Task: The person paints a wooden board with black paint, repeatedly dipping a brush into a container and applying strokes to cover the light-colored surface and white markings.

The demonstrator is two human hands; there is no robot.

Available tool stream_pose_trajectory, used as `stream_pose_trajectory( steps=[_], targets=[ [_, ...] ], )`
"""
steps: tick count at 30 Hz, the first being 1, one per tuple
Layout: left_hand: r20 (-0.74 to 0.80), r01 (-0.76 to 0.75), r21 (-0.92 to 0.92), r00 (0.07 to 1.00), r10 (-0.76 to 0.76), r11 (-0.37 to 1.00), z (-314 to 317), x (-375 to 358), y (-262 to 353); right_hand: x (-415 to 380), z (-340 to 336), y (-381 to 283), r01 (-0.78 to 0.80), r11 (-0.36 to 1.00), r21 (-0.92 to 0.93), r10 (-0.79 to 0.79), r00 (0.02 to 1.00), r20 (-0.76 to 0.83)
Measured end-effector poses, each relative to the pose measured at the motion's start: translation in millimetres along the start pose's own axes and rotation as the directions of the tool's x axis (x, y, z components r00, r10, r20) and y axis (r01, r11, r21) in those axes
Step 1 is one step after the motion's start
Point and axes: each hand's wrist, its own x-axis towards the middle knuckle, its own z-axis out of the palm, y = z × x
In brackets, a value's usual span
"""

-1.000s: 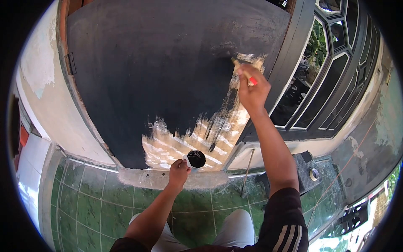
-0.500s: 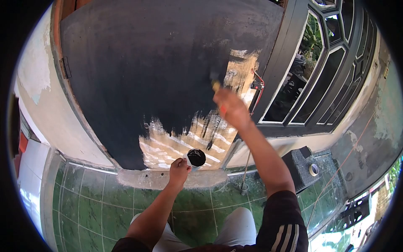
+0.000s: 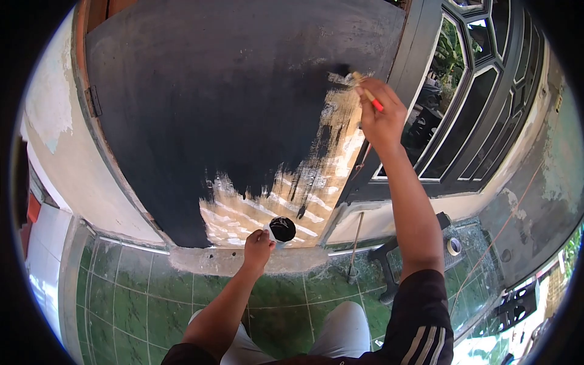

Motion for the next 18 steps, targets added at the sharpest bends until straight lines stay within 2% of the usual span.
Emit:
stream_pose_trajectory(
  steps=[2, 3, 4, 5, 6, 7, 8, 11, 12, 13, 14, 15, 16, 17, 18],
  targets=[
    [0.004, 0.002, 0.014, 1.0, -0.002, 1.0, 3.5, 0.8, 1.1, -4.1, -4.4, -7.6, 0.154, 0.974, -0.166, -0.167, 0.984, -0.066],
    [0.008, 0.0, 0.006, 1.0, 0.0, 1.0, 5.5, 1.2, 4.0, -27.0, 2.1, -1.3, 0.222, 0.959, -0.177, -0.23, 0.973, -0.022],
    [0.013, 0.002, 0.001, 1.0, -0.002, 1.0, 7.2, 0.6, 4.7, -56.1, 4.9, -11.5, 0.181, 0.969, -0.168, -0.16, 0.978, 0.131],
    [-0.01, 0.0, -0.042, 1.0, 0.0, 0.999, 10.5, 0.5, 4.7, -94.8, 9.4, -10.2, 0.24, 0.934, -0.265, -0.135, 0.923, 0.362],
    [-0.033, -0.004, -0.088, 0.999, 0.001, 0.996, 16.5, 0.1, 4.6, -128.7, 14.0, -20.1, 0.284, 0.935, -0.214, -0.161, 0.875, 0.457],
    [-0.057, -0.003, -0.133, 0.998, -0.005, 0.991, 19.1, -2.0, 3.1, -174.1, 21.4, -23.4, 0.244, 0.957, -0.159, -0.128, 0.843, 0.522],
    [-0.032, -0.011, -0.089, 0.999, 0.008, 0.996, 18.2, -2.5, 3.2, -203.8, 26.7, -24.9, 0.198, 0.974, -0.107, -0.099, 0.805, 0.585],
    [0.026, -0.017, 0.003, 1.0, 0.016, 1.0, 18.5, -5.5, 1.6, -208.8, 15.9, -38.5, -0.12, 0.993, 0.019, 0.057, 0.602, 0.797],
    [0.028, -0.021, 0.02, 0.999, 0.02, 1.0, 18.7, -4.6, 0.9, -190.3, 11.1, -35.0, -0.177, 0.984, 0.023, 0.091, 0.609, 0.788],
    [0.029, -0.022, 0.036, 0.999, 0.021, 0.999, 17.8, -5.5, -1.2, -167.1, 8.6, -25.4, -0.283, 0.959, -0.036, 0.203, 0.587, 0.784],
    [0.032, -0.024, 0.052, 0.999, 0.023, 0.998, 16.7, -5.7, -3.7, -140.1, 5.7, -16.4, -0.254, 0.966, -0.042, 0.211, 0.686, 0.696],
    [0.039, -0.023, 0.069, 0.999, 0.02, 0.997, 15.1, -3.2, -6.5, -102.4, 1.6, -11.8, -0.316, 0.947, 0.048, 0.223, 0.759, 0.612],
    [0.032, -0.028, 0.068, 0.999, 0.026, 0.997, 15.9, -4.4, -5.1, -73.9, 0.8, 3.8, -0.278, 0.954, 0.109, 0.186, 0.84, 0.51],
    [0.025, -0.033, 0.067, 0.999, 0.031, 0.997, 17.2, -6.4, -3.0, -40.0, -6.8, 5.9, -0.124, 0.991, 0.051, 0.094, 0.914, 0.394],
    [0.015, -0.04, 0.067, 0.999, 0.039, 0.997, 16.9, -7.5, -1.5, -20.7, -9.3, 8.3, -0.143, 0.983, 0.119, 0.108, 0.96, 0.258]
  ],
)
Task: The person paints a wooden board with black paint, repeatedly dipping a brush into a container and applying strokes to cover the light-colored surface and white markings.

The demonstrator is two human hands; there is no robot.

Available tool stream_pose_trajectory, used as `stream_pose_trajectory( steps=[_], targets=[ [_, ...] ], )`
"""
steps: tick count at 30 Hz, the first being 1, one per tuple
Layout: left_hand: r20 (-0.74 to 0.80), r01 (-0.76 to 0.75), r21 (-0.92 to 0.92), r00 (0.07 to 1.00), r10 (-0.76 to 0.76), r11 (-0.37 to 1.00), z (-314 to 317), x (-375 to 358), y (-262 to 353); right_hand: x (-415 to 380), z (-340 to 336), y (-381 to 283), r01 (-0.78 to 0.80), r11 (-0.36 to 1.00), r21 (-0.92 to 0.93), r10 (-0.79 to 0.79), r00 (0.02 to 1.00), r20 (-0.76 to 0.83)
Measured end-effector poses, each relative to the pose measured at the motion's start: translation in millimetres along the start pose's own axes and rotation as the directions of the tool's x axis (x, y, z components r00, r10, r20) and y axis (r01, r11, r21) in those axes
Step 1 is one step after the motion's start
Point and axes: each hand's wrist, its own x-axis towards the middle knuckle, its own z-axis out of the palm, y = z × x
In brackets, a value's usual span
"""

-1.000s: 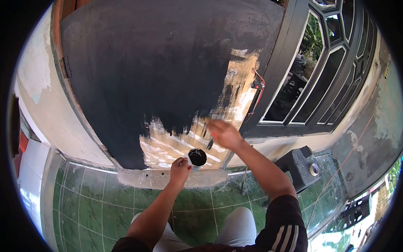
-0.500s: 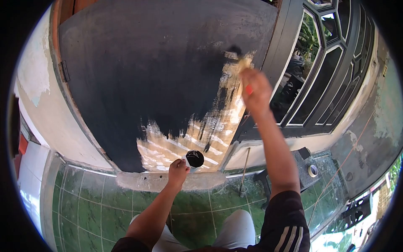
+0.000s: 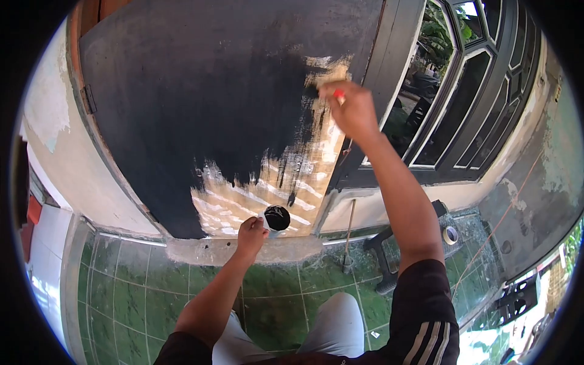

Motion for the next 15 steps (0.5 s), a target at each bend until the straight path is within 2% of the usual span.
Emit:
stream_pose_trajectory(
  steps=[1, 4, 6, 8, 10, 12, 14, 15],
  targets=[
    [0.016, -0.014, 0.012, 1.0, 0.014, 1.0, -1.4, -0.2, -0.9, 12.2, -7.2, -4.3, 0.02, 0.999, -0.037, -0.024, 0.993, -0.118],
    [-0.045, -0.036, -0.04, 0.998, 0.034, 0.999, -1.5, -9.3, -0.4, 13.4, -8.0, -13.4, 0.144, 0.942, -0.303, -0.243, 0.915, -0.321],
    [-0.02, 0.047, -0.058, 0.999, -0.048, 0.997, -12.7, -22.9, 4.1, -24.4, 12.5, -2.8, 0.239, 0.926, -0.294, -0.305, 0.931, -0.203],
    [-0.027, 0.112, -0.119, 0.993, -0.116, 0.987, -26.0, -40.4, 8.7, -84.8, 41.3, 0.3, 0.205, 0.961, -0.187, -0.198, 0.979, 0.054],
    [-0.056, 0.15, -0.217, 0.985, -0.166, 0.965, -38.0, -57.7, 9.8, -145.4, 69.2, -1.2, 0.284, 0.933, -0.223, -0.232, 0.945, 0.232],
    [-0.091, 0.162, -0.207, 0.979, -0.184, 0.965, -42.0, -70.0, 4.8, -192.4, 96.1, -7.5, 0.142, 0.988, -0.065, -0.1, 0.895, 0.435],
    [-0.072, 0.178, -0.169, 0.979, -0.192, 0.969, -51.5, -68.5, -27.0, -197.8, 103.6, -22.3, 0.019, 1.0, 0.005, -0.018, 0.763, 0.646],
    [-0.063, 0.192, -0.142, 0.977, -0.202, 0.971, -55.1, -68.4, -41.6, -191.2, 106.2, -25.7, -0.01, 0.999, 0.037, -0.014, 0.805, 0.593]
  ],
)
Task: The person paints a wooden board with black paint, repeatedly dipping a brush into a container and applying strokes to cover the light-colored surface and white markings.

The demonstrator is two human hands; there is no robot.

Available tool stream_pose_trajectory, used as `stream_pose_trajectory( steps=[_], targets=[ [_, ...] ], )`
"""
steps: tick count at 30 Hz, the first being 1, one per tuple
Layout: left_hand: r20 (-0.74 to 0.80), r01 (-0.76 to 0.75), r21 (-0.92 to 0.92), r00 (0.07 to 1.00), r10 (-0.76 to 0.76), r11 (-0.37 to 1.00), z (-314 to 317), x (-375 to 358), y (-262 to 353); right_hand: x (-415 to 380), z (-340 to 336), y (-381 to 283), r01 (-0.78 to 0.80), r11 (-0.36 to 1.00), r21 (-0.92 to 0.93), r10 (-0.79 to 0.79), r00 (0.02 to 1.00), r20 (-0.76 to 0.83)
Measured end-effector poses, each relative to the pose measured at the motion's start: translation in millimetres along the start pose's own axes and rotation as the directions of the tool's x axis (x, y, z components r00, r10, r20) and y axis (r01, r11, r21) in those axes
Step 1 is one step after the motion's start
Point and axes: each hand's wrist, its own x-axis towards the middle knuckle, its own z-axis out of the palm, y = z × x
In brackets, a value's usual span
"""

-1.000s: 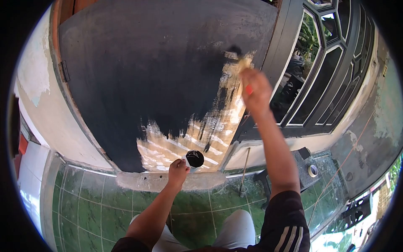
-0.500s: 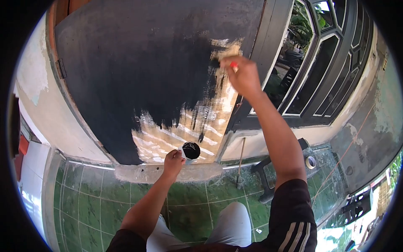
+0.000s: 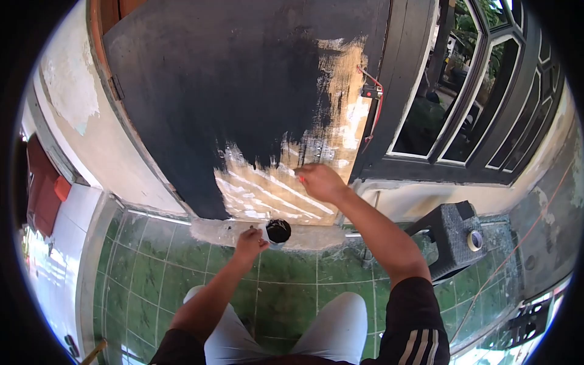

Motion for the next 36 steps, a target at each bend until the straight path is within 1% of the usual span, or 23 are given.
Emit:
stream_pose_trajectory(
  steps=[2, 3, 4, 6, 7, 9, 12, 14, 16, 17, 19, 21, 22, 23, 24, 25, 26, 29, 31, 33, 34, 35, 36],
  targets=[
    [-0.029, 0.041, -0.006, 0.999, -0.041, 0.999, -3.3, 1.3, -18.0, 32.5, -20.6, 7.7, 0.007, 0.998, 0.069, 0.002, 0.992, -0.123],
    [-0.043, 0.066, -0.018, 0.997, -0.067, 0.998, -2.7, 1.5, -28.5, 53.0, -40.5, 22.0, 0.084, 0.996, 0.013, -0.079, 0.973, -0.217],
    [-0.056, 0.09, -0.035, 0.994, -0.092, 0.995, -5.3, 3.5, -39.6, 71.9, -69.7, 11.9, 0.007, 0.983, 0.182, 0.046, 0.957, -0.285],
    [-0.073, 0.132, -0.067, 0.988, -0.137, 0.989, -8.7, 11.4, -57.6, 102.8, -107.7, 5.5, 0.191, 0.979, 0.073, -0.113, 0.804, -0.584],
    [-0.049, 0.149, -0.03, 0.987, -0.151, 0.988, -9.3, 12.7, -62.0, 111.5, -124.8, -14.1, 0.089, 0.996, -0.015, -0.076, 0.737, -0.672],
    [0.007, 0.165, 0.052, 0.986, -0.165, 0.985, -9.3, 20.8, -63.0, 121.4, -133.6, -33.9, 0.072, 0.978, -0.197, -0.199, 0.619, -0.76],
    [0.08, 0.151, 0.04, 0.985, -0.154, 0.988, -6.5, 47.2, -87.2, 108.7, -81.9, -34.1, 0.059, 0.931, -0.36, -0.29, 0.718, -0.633],
    [0.128, 0.131, 0.087, 0.982, -0.141, 0.988, -2.3, 54.6, -84.6, 77.5, -10.1, -36.4, -0.056, 0.91, -0.411, -0.191, 0.824, -0.534],
    [0.175, 0.106, 0.119, 0.977, -0.126, 0.987, -2.6, 59.3, -82.3, 45.4, 45.3, -44.8, -0.181, 0.93, -0.321, 0.044, 0.919, -0.391],
    [0.196, 0.094, 0.135, 0.973, -0.119, 0.986, -4.7, 60.8, -83.0, 36.9, 54.7, -56.5, -0.23, 0.946, -0.228, 0.159, 0.943, -0.291],
    [0.223, 0.087, 0.132, 0.968, -0.115, 0.987, -10.1, 62.8, -87.3, 34.7, 50.2, -64.7, -0.136, 0.976, -0.169, 0.103, 0.976, -0.189],
    [0.253, 0.1, 0.15, 0.958, -0.136, 0.984, -15.8, 66.6, -93.2, 46.3, 15.1, -50.8, -0.208, 0.967, -0.144, 0.203, 0.978, -0.054],
    [0.256, 0.101, 0.171, 0.956, -0.143, 0.98, -18.6, 64.9, -98.4, 58.2, -12.3, -44.2, -0.244, 0.956, -0.164, 0.23, 0.968, -0.098],
    [0.256, 0.095, 0.191, 0.956, -0.143, 0.977, -21.3, 66.0, -102.1, 77.1, -55.8, -58.1, -0.327, 0.934, -0.144, 0.284, 0.924, -0.256],
    [0.254, 0.09, 0.217, 0.956, -0.145, 0.972, -25.7, 68.3, -103.9, 85.7, -91.2, -51.1, -0.447, 0.886, -0.125, 0.409, 0.88, -0.243],
    [0.26, 0.101, 0.213, 0.953, -0.156, 0.972, -31.1, 69.3, -108.7, 93.6, -115.6, -44.9, -0.347, 0.934, -0.085, 0.273, 0.847, -0.455],
    [0.267, 0.112, 0.208, 0.949, -0.166, 0.972, -34.8, 71.3, -114.5, 98.8, -139.6, -37.9, -0.3, 0.949, -0.099, 0.199, 0.811, -0.55],
    [0.256, 0.161, 0.215, 0.942, -0.215, 0.963, -41.9, 64.4, -115.2, 105.3, -158.1, -50.0, -0.354, 0.899, -0.258, 0.017, 0.616, -0.788],
    [0.253, 0.152, 0.24, 0.944, -0.213, 0.959, -36.8, 71.3, -113.0, 80.1, -127.1, -46.2, -0.404, 0.831, -0.383, -0.002, 0.687, -0.727],
    [0.261, 0.109, 0.303, 0.946, -0.192, 0.947, -37.8, 80.8, -126.0, 39.7, -62.9, -27.6, -0.33, 0.823, -0.463, 0.0, 0.814, -0.581],
    [0.268, 0.102, 0.313, 0.944, -0.191, 0.944, -36.5, 87.0, -133.2, 11.7, -22.0, -29.2, -0.447, 0.814, -0.37, 0.242, 0.841, -0.483],
    [0.275, 0.094, 0.325, 0.943, -0.189, 0.941, -33.4, 93.9, -142.0, -10.7, 16.7, -32.9, -0.491, 0.812, -0.314, 0.344, 0.838, -0.423],
    [0.28, 0.088, 0.345, 0.941, -0.192, 0.935, -36.2, 99.0, -151.6, -37.6, 48.7, -34.6, -0.49, 0.816, -0.305, 0.423, 0.867, -0.263]
  ],
)
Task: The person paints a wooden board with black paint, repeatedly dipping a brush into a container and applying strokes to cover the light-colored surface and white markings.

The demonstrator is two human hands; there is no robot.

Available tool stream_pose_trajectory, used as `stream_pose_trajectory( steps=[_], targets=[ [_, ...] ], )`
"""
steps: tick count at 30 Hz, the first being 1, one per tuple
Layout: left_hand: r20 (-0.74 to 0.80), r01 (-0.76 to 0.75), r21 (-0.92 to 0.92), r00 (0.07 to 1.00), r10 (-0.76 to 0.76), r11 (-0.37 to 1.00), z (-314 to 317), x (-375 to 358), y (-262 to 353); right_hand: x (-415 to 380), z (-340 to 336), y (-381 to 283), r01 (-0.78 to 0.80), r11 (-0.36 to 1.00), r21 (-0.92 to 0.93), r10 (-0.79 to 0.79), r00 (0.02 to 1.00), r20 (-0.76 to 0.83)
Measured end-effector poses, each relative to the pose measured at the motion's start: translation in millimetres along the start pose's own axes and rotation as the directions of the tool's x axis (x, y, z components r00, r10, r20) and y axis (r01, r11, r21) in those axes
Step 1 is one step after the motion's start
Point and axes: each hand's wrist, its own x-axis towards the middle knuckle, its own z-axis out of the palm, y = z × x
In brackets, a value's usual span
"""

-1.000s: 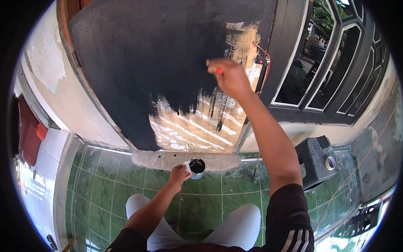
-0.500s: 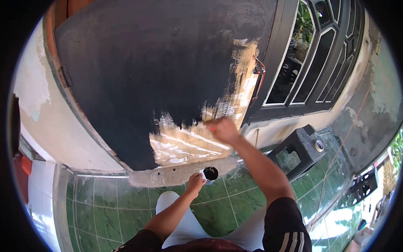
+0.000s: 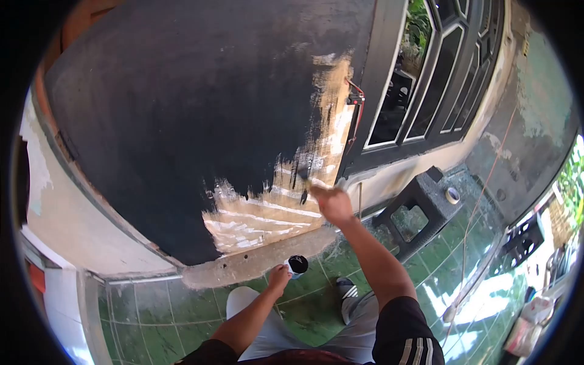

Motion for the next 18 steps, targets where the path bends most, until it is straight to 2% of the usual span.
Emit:
stream_pose_trajectory(
  steps=[1, 3, 4, 6, 7, 8, 9, 10, 11, 13, 15, 17, 18],
  targets=[
    [0.001, -0.027, 0.028, 1.0, 0.027, 0.999, -2.2, 8.0, -11.9, -18.2, 15.8, 2.4, 0.0, 1.0, 0.009, -0.002, 0.985, 0.175],
    [0.008, -0.087, 0.06, 0.996, 0.087, 0.994, 4.1, 21.0, -23.2, -18.0, 18.3, 5.5, 0.042, 0.993, 0.11, -0.07, 0.963, 0.259],
    [0.025, -0.032, -0.029, 0.999, 0.032, 0.999, 8.3, 23.0, -25.4, -18.1, 16.7, 6.8, 0.057, 0.985, 0.162, -0.105, 0.946, 0.308],
    [0.05, 0.034, -0.046, 0.998, -0.032, 0.998, 14.8, 24.2, -26.9, 17.7, -3.7, 25.3, 0.078, 0.996, -0.033, -0.06, 0.927, 0.371],
    [0.064, 0.068, -0.056, 0.996, -0.064, 0.996, 19.1, 24.3, -26.1, 47.3, -26.4, 30.0, 0.057, 0.998, -0.039, -0.045, 0.965, 0.257],
    [0.072, 0.085, -0.067, 0.994, -0.08, 0.994, 23.8, 27.6, -29.6, 81.8, -75.0, 17.4, 0.01, 0.985, -0.17, 0.034, 0.968, 0.25],
    [0.078, 0.1, -0.082, 0.992, -0.094, 0.992, 29.3, 33.1, -37.9, 107.2, -105.9, 18.3, 0.007, 0.999, -0.053, -0.002, 0.996, 0.088],
    [0.083, 0.113, -0.097, 0.991, -0.105, 0.989, 36.1, 37.2, -43.6, 127.2, -135.5, 17.0, 0.153, 0.986, 0.066, -0.142, 0.979, -0.148],
    [0.088, 0.13, -0.117, 0.989, -0.12, 0.985, 42.3, 38.9, -46.1, 140.2, -159.9, 10.9, 0.111, 0.989, 0.095, -0.091, 0.976, -0.196],
    [0.103, 0.172, -0.14, 0.982, -0.159, 0.975, 49.7, 38.6, -49.9, 149.3, -164.7, 11.8, 0.159, 0.986, 0.04, -0.129, 0.901, -0.414],
    [0.09, 0.198, -0.155, 0.979, -0.186, 0.968, 56.7, 43.5, -55.1, 138.7, -140.9, 11.1, 0.151, 0.988, 0.042, -0.094, 0.785, -0.612],
    [0.085, 0.197, -0.161, 0.979, -0.185, 0.967, 63.4, 48.6, -66.1, 111.6, -110.3, 9.2, 0.166, 0.986, 0.001, -0.131, 0.785, -0.606],
    [0.086, 0.182, -0.156, 0.982, -0.17, 0.971, 65.0, 53.6, -72.1, 87.1, -84.3, 21.9, 0.195, 0.976, -0.096, -0.217, 0.859, -0.465]
  ],
)
